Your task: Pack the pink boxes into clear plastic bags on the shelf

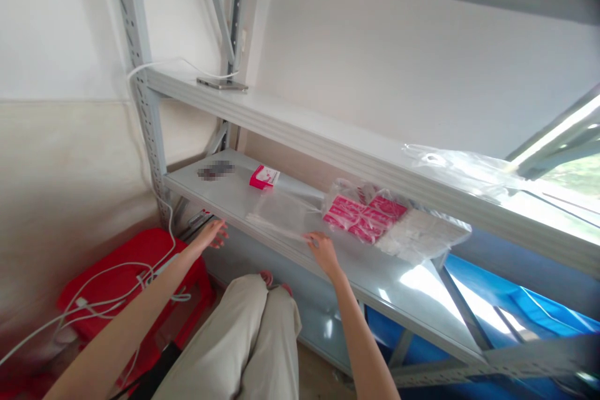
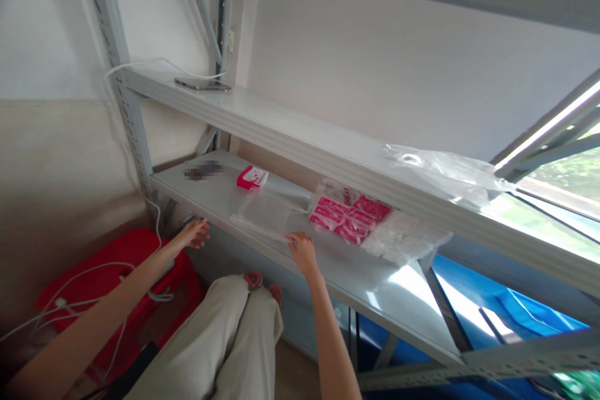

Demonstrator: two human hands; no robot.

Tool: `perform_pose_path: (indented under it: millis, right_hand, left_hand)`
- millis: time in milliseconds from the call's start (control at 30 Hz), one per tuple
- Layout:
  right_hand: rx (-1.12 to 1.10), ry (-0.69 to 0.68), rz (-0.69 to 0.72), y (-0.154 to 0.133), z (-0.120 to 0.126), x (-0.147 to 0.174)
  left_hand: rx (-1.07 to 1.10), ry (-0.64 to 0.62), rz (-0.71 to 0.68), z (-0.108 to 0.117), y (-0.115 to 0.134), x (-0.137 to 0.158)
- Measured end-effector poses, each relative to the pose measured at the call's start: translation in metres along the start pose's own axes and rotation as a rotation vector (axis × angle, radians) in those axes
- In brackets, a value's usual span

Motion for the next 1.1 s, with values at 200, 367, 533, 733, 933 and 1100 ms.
perform_pose_path:
  millis: [200,367,533,733,933,1100]
  right_hand:
    - [0.195,0.012,-0.138,0.004,0.002,0.016]
    - [0.219,0.009,-0.177,0.018,0.004,0.03]
    - [-0.015,0.021,-0.123,0.026,0.003,0.037]
    - [-0.018,0.047,-0.184,0.03,0.011,0.05]
    - [0.059,-0.041,-0.19,0.023,0.019,0.059]
    - [-0.01,-0.252,-0.178,0.011,0.03,0.059]
  left_hand:
    - [-0.443,0.091,-0.304,-0.032,0.024,-0.005]
    - [-0.758,0.137,-0.33,-0.046,0.044,-0.011]
    - [-0.81,0.179,-0.381,-0.053,0.042,-0.012]
    - [-0.539,0.172,-0.257,-0.051,0.024,-0.015]
    - [-0.222,0.121,-0.166,-0.056,0.006,-0.015]
    - [-0.001,0.039,-0.093,-0.07,-0.003,-0.017]
Point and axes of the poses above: each hand's wrist, its own x-axis away from the middle knuckle, its own z-axis out of the back of the hand, y = z × x, the point moved 2 cm from there along -x, towards the middle knuckle, and after that the axes turned 1 degree about y, right-handed, at the moved point
